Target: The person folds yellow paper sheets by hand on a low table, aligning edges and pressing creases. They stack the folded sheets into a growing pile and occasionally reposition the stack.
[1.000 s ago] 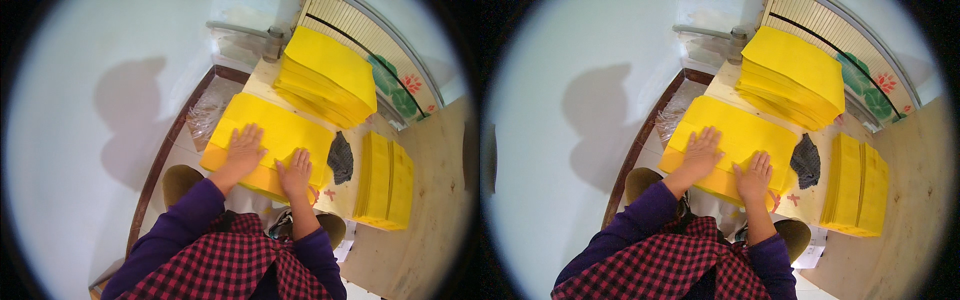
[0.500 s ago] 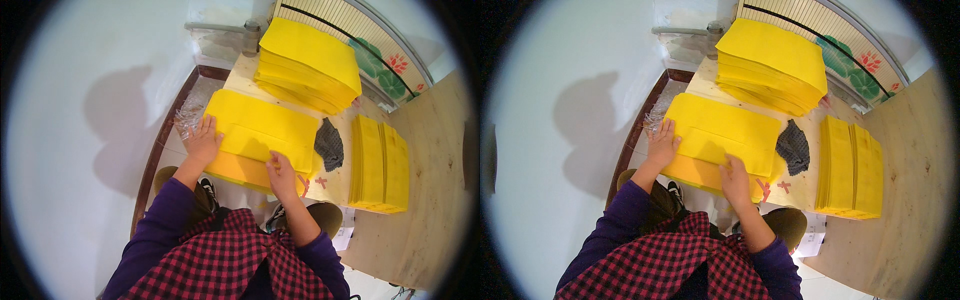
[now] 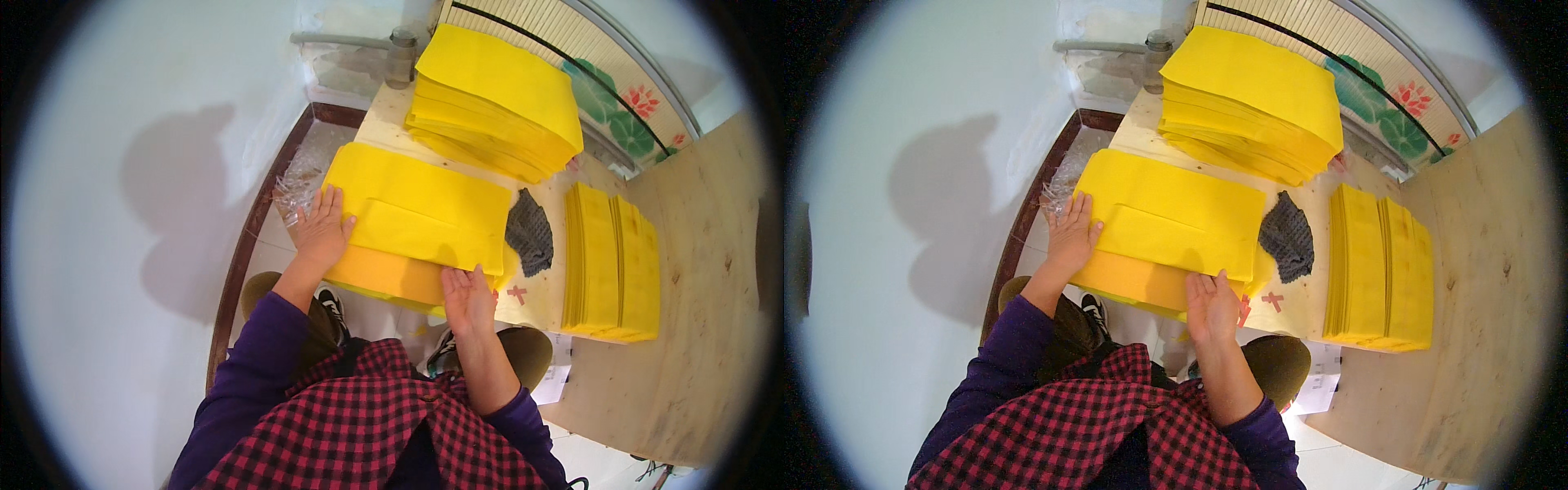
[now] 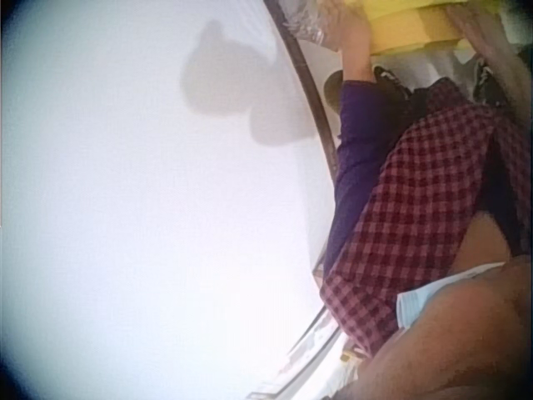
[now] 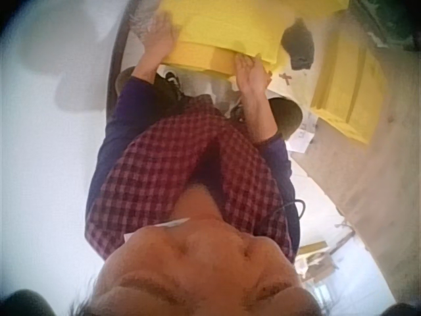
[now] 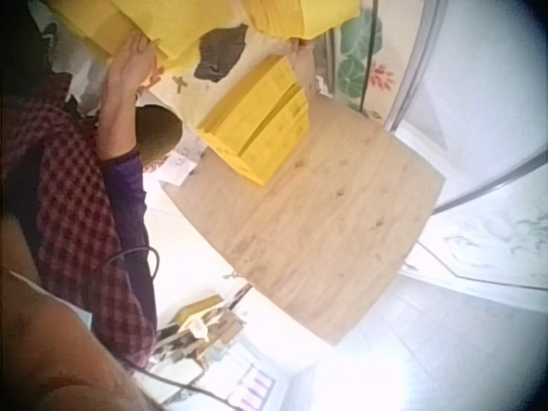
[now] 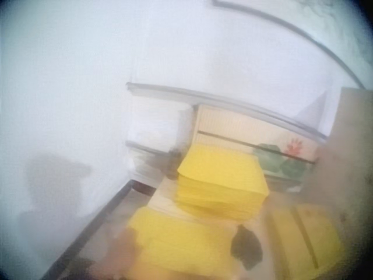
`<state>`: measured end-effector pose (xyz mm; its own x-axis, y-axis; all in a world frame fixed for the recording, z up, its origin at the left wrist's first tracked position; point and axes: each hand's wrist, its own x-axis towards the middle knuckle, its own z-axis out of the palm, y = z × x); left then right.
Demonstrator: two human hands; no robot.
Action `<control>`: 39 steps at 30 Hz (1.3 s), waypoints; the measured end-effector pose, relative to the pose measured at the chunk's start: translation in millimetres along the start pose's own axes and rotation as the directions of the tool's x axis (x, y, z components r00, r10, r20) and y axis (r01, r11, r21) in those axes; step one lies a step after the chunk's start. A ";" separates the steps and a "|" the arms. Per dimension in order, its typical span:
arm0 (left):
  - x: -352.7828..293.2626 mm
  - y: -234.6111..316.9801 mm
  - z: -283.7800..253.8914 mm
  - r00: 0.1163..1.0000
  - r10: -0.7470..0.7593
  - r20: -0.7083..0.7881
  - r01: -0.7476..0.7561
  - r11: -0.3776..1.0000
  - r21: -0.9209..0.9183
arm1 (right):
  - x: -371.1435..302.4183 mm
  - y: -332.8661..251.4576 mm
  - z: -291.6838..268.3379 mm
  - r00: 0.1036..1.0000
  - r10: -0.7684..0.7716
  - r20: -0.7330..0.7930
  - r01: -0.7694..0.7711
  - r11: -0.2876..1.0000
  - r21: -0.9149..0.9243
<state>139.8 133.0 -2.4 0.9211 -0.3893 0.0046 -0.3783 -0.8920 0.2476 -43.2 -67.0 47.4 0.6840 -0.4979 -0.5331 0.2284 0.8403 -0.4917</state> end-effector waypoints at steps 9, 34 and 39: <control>-1.3 0.3 -2.9 1.000 0.006 -0.013 -0.007 1.000 -0.028 | 33.4 -58.4 -7.9 0.999 0.039 0.034 -0.031 0.979 -0.199; -42.9 22.3 -20.8 0.809 0.066 0.584 0.460 -0.690 -0.559 | 109.6 -125.8 -6.6 0.961 0.273 0.055 -0.151 0.678 -0.719; -6.1 -22.0 -26.0 0.891 0.016 0.453 0.364 -0.621 -0.694 | 110.9 -127.7 -14.0 0.970 0.242 0.035 -0.106 0.545 -0.832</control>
<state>144.9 161.0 17.3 0.7732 -0.4657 -0.4305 0.6341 0.5717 0.5206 -6.3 -232.6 41.4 0.7430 -0.2716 -0.6117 -0.5241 0.3324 -0.7841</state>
